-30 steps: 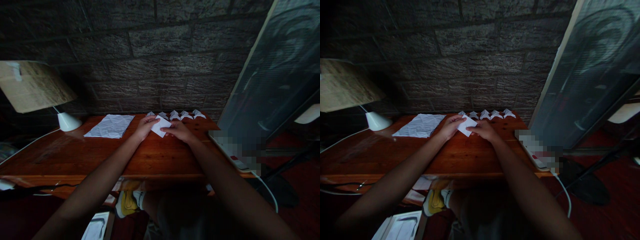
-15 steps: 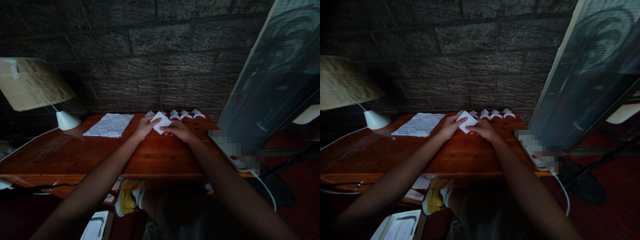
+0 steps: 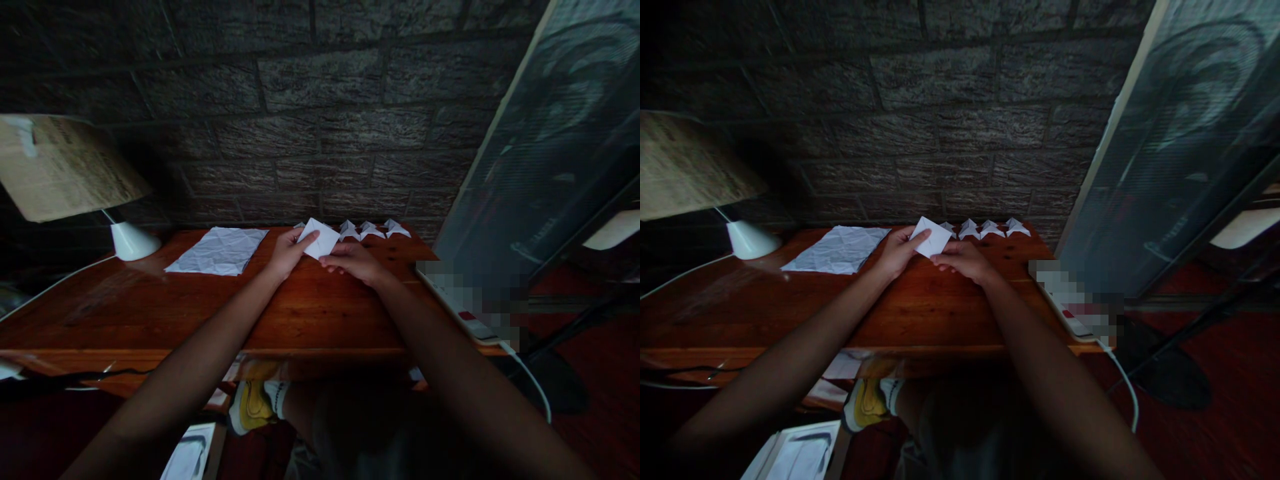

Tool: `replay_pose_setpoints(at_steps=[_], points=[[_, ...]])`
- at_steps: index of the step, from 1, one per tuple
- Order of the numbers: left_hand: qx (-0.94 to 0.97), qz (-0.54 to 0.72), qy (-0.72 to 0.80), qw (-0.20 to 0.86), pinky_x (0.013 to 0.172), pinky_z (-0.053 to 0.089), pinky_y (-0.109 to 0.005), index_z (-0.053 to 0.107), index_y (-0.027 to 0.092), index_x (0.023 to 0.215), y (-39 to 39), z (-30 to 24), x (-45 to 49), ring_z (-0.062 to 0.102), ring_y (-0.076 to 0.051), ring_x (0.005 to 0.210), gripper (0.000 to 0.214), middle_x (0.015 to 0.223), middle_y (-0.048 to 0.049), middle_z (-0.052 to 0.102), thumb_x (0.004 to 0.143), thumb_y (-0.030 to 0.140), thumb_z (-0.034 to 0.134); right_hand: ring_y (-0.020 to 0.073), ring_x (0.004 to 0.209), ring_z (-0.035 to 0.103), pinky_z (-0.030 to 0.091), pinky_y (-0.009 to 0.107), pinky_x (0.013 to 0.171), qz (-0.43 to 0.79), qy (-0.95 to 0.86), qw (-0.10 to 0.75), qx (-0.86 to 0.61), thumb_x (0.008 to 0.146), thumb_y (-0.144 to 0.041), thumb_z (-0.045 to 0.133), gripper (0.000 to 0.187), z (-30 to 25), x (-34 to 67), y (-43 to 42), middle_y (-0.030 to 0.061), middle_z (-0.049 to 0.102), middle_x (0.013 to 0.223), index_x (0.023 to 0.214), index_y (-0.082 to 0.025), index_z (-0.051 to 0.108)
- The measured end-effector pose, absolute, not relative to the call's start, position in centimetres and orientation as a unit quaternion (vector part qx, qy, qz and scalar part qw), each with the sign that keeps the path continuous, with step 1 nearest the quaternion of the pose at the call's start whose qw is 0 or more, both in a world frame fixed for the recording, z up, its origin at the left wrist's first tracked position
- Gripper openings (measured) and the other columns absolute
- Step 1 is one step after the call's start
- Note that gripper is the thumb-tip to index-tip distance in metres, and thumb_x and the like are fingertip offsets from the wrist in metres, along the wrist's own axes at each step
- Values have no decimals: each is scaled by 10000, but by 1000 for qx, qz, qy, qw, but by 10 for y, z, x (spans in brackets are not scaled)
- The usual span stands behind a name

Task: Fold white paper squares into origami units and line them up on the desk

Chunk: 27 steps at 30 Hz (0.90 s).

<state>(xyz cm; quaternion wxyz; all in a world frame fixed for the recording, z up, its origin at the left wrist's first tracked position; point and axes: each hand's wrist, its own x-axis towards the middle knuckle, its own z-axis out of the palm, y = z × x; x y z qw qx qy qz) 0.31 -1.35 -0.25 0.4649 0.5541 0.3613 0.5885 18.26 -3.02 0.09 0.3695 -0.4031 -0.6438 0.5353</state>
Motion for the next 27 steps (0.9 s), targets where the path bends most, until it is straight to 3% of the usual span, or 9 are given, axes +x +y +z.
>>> replay_pose_setpoints(at_steps=[5, 18, 27], points=[[559, 566, 347, 497, 714, 480, -308, 748, 152, 854, -14, -2, 2, 622, -173, 742, 334, 842, -49, 716, 616, 358, 859, 78, 587, 593, 384, 182, 506, 527, -633, 394, -408, 724, -273, 757, 147, -3, 184, -26, 27, 722, 750, 793, -151, 711], [545, 566, 346, 513, 693, 521, -311, 749, 153, 894, -13, -4, 1, 646, -182, 763, 354, 844, -63, 727, 649, 391, 841, 70, 572, 591, 390, 175, 491, 524, -644, 376, -410, 783, -275, 733, 131, 3, 184, -31, 24, 707, 716, 745, -152, 707], [556, 521, 368, 533, 681, 514, -285, 745, 133, 906, -18, 0, 2, 641, -159, 751, 422, 896, -74, 725, 565, 344, 877, 74, 551, 583, 404, 188, 502, 516, -649, 382, -408, 789, -288, 735, 139, -2, 185, -27, 11, 687, 664, 783, -149, 726]])
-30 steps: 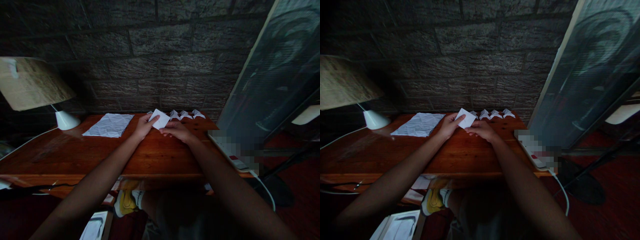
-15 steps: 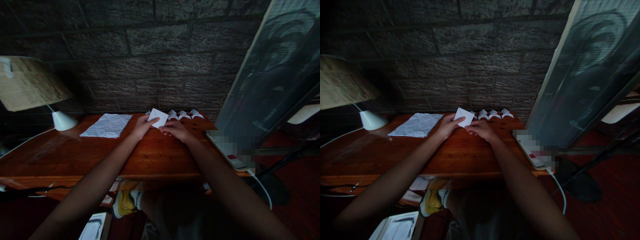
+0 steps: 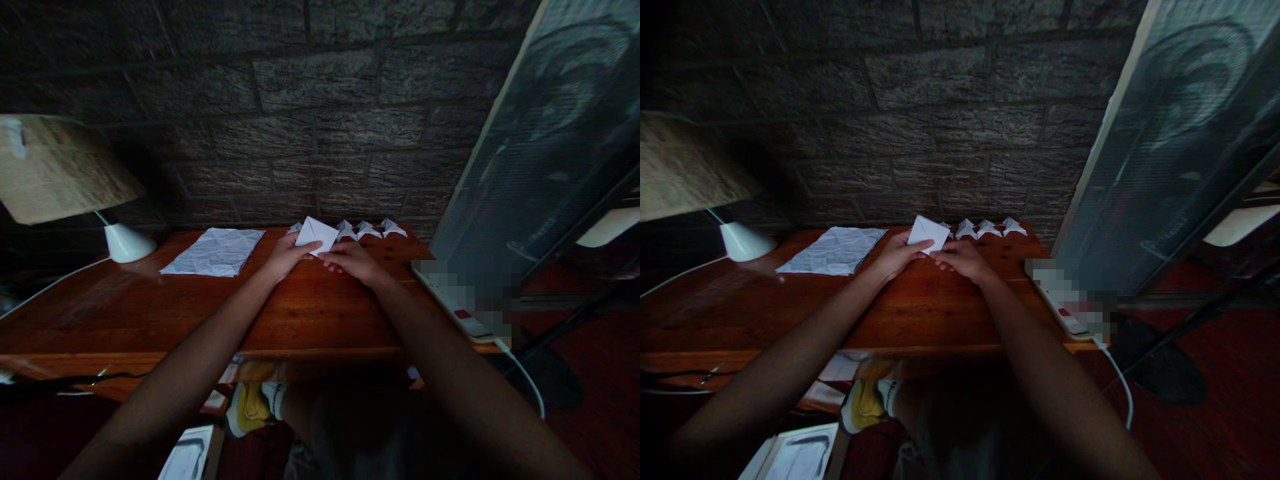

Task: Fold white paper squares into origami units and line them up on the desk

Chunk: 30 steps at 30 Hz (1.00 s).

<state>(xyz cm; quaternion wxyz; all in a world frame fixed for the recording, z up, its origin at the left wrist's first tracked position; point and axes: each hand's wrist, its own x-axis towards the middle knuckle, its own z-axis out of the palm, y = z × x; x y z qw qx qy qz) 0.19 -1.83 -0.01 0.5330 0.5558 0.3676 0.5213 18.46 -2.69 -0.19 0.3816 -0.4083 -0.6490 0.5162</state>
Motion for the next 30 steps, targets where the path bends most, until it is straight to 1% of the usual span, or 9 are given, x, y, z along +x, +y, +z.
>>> replay_pose_setpoints(at_steps=[5, 10, 14, 18, 20, 23, 27, 30], points=[[544, 533, 370, 532, 674, 495, -277, 742, 130, 905, -16, -2, 1, 630, -158, 756, 415, 883, -70, 722, 581, 353, 873, 71, 541, 576, 387, 185, 485, 516, -651, 379, -408, 793, -312, 743, 148, -1, 183, -28, 10, 696, 666, 797, -164, 739], [525, 550, 363, 538, 663, 484, -272, 735, 132, 874, -14, -3, 1, 625, -156, 742, 382, 853, -64, 720, 605, 369, 865, 75, 556, 593, 386, 179, 486, 513, -658, 373, -407, 810, -336, 726, 183, -1, 183, -28, 17, 706, 667, 780, -156, 735], [503, 568, 351, 549, 673, 483, -276, 735, 127, 883, -12, -3, 2, 623, -153, 726, 392, 850, -63, 727, 630, 403, 852, 74, 547, 594, 385, 176, 478, 509, -670, 365, -398, 817, -301, 717, 152, -2, 183, -28, 7, 702, 659, 772, -156, 721], [482, 603, 341, 537, 649, 459, -265, 738, 127, 853, -8, -4, 2, 607, -140, 663, 398, 784, -46, 730, 597, 400, 873, 76, 531, 592, 386, 183, 474, 507, -678, 345, -405, 822, -250, 703, 123, -1, 182, -29, 1, 689, 638, 739, -160, 698], [465, 616, 341, 537, 634, 450, -264, 739, 126, 825, -7, -4, 2, 606, -145, 647, 410, 750, -48, 728, 594, 439, 869, 75, 530, 589, 399, 189, 489, 509, -684, 343, -395, 829, -241, 690, 130, 0, 182, -29, -1, 683, 637, 727, -160, 687], [438, 629, 343, 543, 603, 439, -261, 733, 124, 781, -7, -4, 3, 609, -150, 621, 436, 709, -55, 724, 582, 488, 865, 78, 537, 586, 415, 199, 508, 515, -692, 341, -373, 827, -249, 687, 138, 0, 182, -30, -2, 679, 644, 721, -161, 674], [428, 639, 329, 547, 597, 448, -252, 716, 128, 741, -9, -1, 4, 613, -143, 601, 428, 676, -47, 717, 558, 478, 881, 74, 542, 573, 418, 199, 515, 526, -693, 344, -353, 814, -281, 703, 145, 0, 182, -30, -9, 671, 651, 737, -163, 667], [427, 636, 334, 548, 593, 449, -258, 717, 129, 757, -9, 0, 4, 638, -163, 637, 433, 687, -53, 721, 568, 486, 873, 75, 548, 571, 415, 199, 514, 529, -693, 342, -351, 807, -299, 711, 157, 0, 183, -30, -6, 671, 656, 743, -162, 669]])
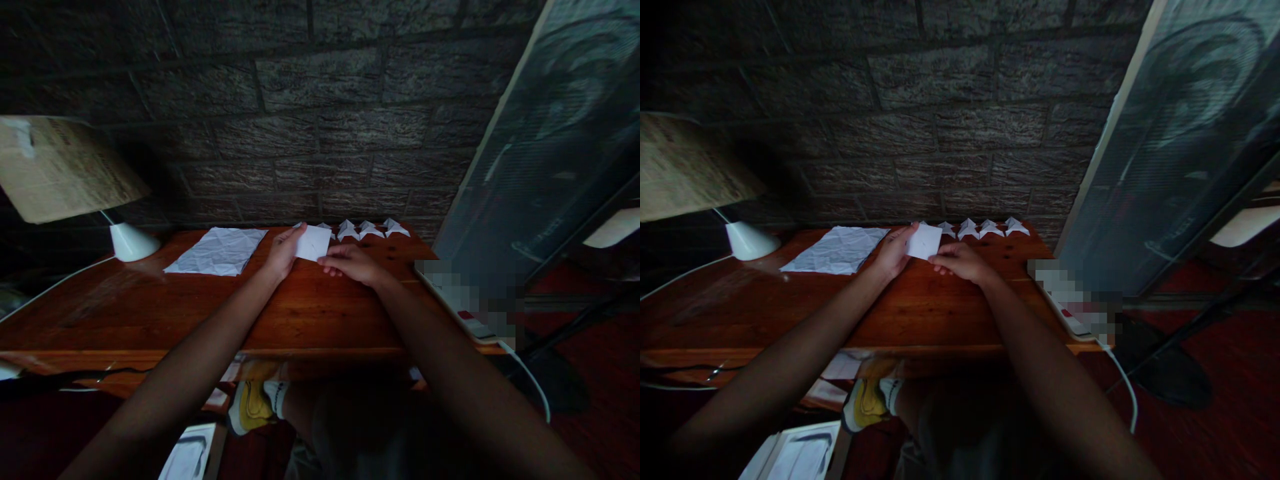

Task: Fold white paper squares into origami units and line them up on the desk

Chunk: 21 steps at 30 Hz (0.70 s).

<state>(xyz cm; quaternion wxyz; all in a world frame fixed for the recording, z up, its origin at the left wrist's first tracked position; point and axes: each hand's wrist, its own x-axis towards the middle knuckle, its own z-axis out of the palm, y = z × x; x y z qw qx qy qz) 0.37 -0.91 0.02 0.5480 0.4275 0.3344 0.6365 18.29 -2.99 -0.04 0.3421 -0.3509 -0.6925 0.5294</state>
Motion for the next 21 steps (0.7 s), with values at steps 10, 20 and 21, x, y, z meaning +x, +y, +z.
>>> replay_pose_setpoints(at_steps=[10, 20, 21], points=[[510, 574, 329, 550, 766, 500, -314, 745, 157, 965, -10, 0, -3, 652, -172, 788, 408, 907, -64, 753, 617, 332, 868, 70, 518, 531, 364, 195, 487, 505, -651, 393, -408, 793, -360, 723, 232, -3, 184, -25, -5, 651, 620, 693, -162, 656], [542, 571, 328, 522, 904, 464, -364, 749, 153, 844, -12, -1, -1, 647, -181, 831, 299, 874, -49, 739, 581, 242, 859, 77, 515, 533, 358, 187, 452, 501, -625, 442, -404, 739, -399, 742, 249, -6, 185, -23, -4, 662, 689, 843, -191, 653], [555, 572, 330, 506, 930, 453, -371, 747, 155, 816, -13, -1, 0, 650, -188, 854, 270, 875, -53, 738, 583, 239, 856, 74, 505, 535, 363, 190, 454, 498, -612, 457, -410, 753, -379, 730, 244, -6, 185, -23, -2, 672, 721, 895, -197, 650]])
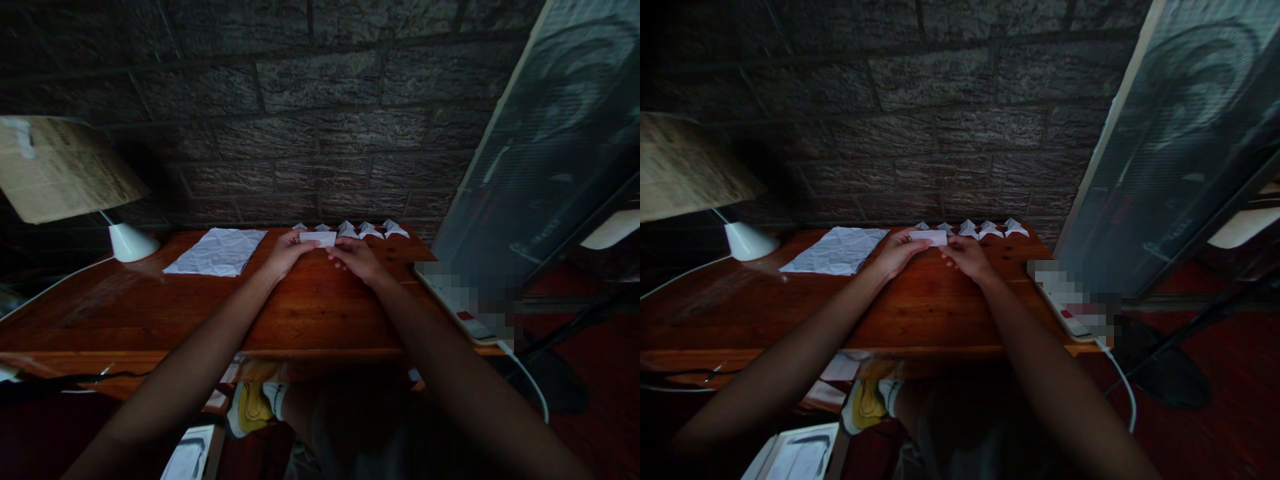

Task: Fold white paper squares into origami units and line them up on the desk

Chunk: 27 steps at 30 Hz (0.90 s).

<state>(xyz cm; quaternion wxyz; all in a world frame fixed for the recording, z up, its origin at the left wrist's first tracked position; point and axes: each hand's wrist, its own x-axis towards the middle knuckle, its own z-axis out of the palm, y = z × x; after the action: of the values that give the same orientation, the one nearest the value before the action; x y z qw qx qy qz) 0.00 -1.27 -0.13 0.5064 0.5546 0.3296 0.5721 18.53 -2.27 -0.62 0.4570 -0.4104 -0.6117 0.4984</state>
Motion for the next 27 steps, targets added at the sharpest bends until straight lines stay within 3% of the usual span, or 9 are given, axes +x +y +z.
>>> replay_pose_setpoints(at_steps=[4, 7, 13, 18, 20, 23, 27], points=[[620, 573, 321, 429, 998, 417, -390, 738, 178, 713, -15, 1, 0, 624, -242, 1095, 158, 1147, -106, 706, 588, 210, 830, 88, 561, 615, 403, 201, 492, 524, -530, 503, -438, 841, -403, 648, 317, -1, 186, -21, 27, 697, 890, 1105, -234, 604], [648, 572, 325, 383, 991, 420, -398, 736, 196, 666, -15, 3, -2, 596, -258, 1162, 82, 1277, -106, 653, 610, 188, 796, 113, 639, 641, 443, 215, 537, 579, -482, 501, -425, 874, -499, 592, 334, 3, 187, -21, 45, 700, 907, 1070, -230, 611], [678, 496, 326, 434, 835, 489, -358, 776, 217, 768, -14, -4, 2, 668, -241, 909, 116, 955, -75, 753, 663, 195, 732, 109, 668, 596, 456, 226, 592, 570, -480, 520, -418, 731, -313, 755, 272, 1, 185, -19, 7, 693, 831, 972, -213, 676], [575, 543, 318, 522, 774, 511, -324, 670, 266, 1213, -12, -6, 7, 685, -200, 843, 514, 959, -51, 745, 707, 265, 759, 122, 730, 599, 443, 234, 610, 536, -482, 556, -414, 677, -321, 760, 326, -4, 187, -14, 2, 685, 866, 978, -219, 684], [514, 557, 333, 561, 741, 520, -324, 608, 276, 1283, -11, -5, 5, 689, -187, 791, 544, 926, -52, 738, 759, 347, 736, 119, 735, 591, 428, 226, 596, 526, -484, 565, -413, 665, -322, 759, 325, -5, 188, -13, 1, 678, 869, 965, -219, 687], [499, 552, 334, 579, 739, 525, -313, 676, 210, 1142, -10, -3, 3, 680, -173, 763, 457, 878, -61, 727, 741, 411, 764, 117, 728, 583, 421, 223, 582, 517, -497, 570, -401, 657, -345, 761, 325, -5, 188, -13, 2, 673, 867, 944, -215, 682], [552, 519, 322, 568, 729, 517, -284, 731, 160, 971, -13, -4, 5, 659, -156, 752, 396, 882, -63, 730, 627, 313, 854, 139, 771, 598, 474, 250, 619, 514, -502, 569, -399, 650, -376, 765, 343, -4, 188, -15, 16, 673, 898, 941, -217, 674]])
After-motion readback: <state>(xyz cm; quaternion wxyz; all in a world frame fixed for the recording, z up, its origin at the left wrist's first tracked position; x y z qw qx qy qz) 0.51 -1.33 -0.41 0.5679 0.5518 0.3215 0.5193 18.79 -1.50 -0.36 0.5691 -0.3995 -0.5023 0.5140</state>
